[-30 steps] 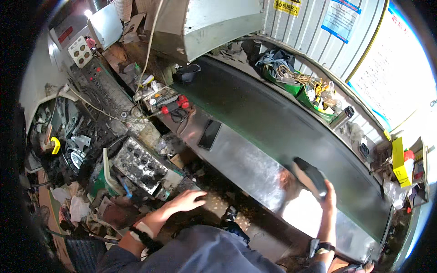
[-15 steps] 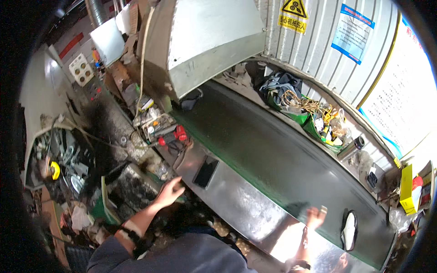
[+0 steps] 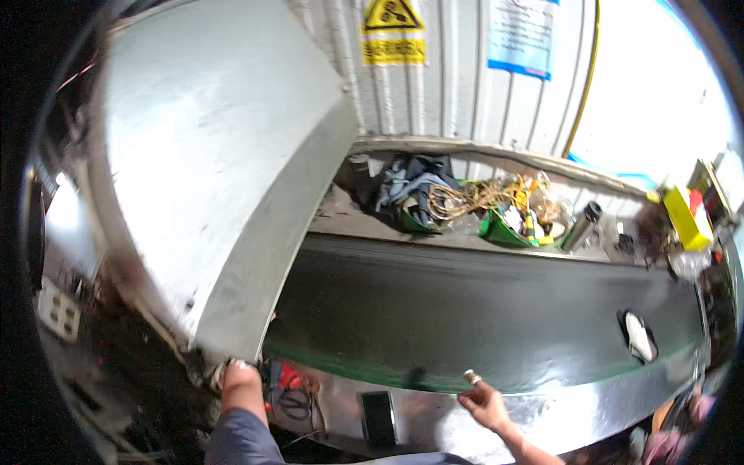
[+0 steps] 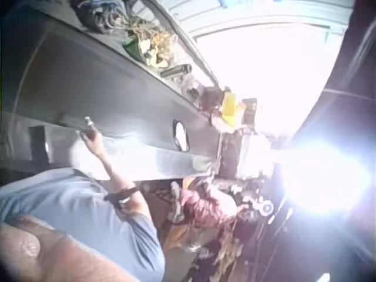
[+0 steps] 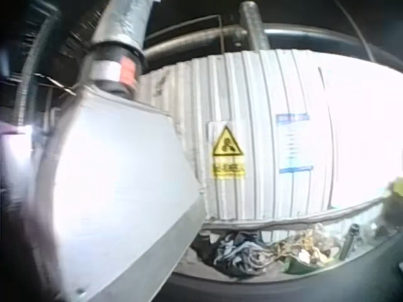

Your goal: Operating a toe-lasting machine to shape the upper of the shoe over the last.

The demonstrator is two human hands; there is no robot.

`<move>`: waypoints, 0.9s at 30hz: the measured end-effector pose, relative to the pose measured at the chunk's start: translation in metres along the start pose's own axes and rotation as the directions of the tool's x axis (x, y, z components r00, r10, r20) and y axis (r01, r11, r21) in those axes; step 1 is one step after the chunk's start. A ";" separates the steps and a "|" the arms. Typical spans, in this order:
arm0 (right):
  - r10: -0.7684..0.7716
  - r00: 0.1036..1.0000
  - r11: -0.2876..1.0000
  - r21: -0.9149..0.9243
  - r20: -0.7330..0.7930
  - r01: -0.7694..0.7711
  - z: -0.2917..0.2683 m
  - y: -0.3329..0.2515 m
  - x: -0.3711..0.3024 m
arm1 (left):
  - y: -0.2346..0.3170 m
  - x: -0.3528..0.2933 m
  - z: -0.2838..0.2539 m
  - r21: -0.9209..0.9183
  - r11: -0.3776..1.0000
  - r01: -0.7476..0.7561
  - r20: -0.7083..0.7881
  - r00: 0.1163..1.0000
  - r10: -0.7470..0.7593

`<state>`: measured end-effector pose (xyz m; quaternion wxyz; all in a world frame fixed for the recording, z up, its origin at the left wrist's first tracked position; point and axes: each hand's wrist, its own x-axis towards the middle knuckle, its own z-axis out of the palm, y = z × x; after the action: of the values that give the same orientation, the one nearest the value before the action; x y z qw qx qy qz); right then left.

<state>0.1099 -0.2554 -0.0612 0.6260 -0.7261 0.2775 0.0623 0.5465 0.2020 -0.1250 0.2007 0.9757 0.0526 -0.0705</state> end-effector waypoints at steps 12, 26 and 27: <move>0.486 0.866 0.580 0.784 -0.117 -0.219 0.050 -0.025 0.094 | 0.072 0.116 0.001 -0.179 0.976 -0.125 0.087 0.986 0.142; 0.426 0.904 0.481 0.837 0.037 -0.261 -0.051 0.000 -0.035 | 0.027 0.156 0.007 -0.180 0.983 -0.045 -0.003 0.999 0.045; 0.405 0.914 0.465 0.853 0.032 -0.236 -0.055 0.003 -0.045 | 0.024 0.157 0.008 -0.173 0.984 -0.038 -0.011 0.999 0.037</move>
<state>0.0570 -0.2930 -0.0326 0.8466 -0.2701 0.4579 -0.0264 0.7037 0.1889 -0.1479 0.2859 0.9556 0.0411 -0.0582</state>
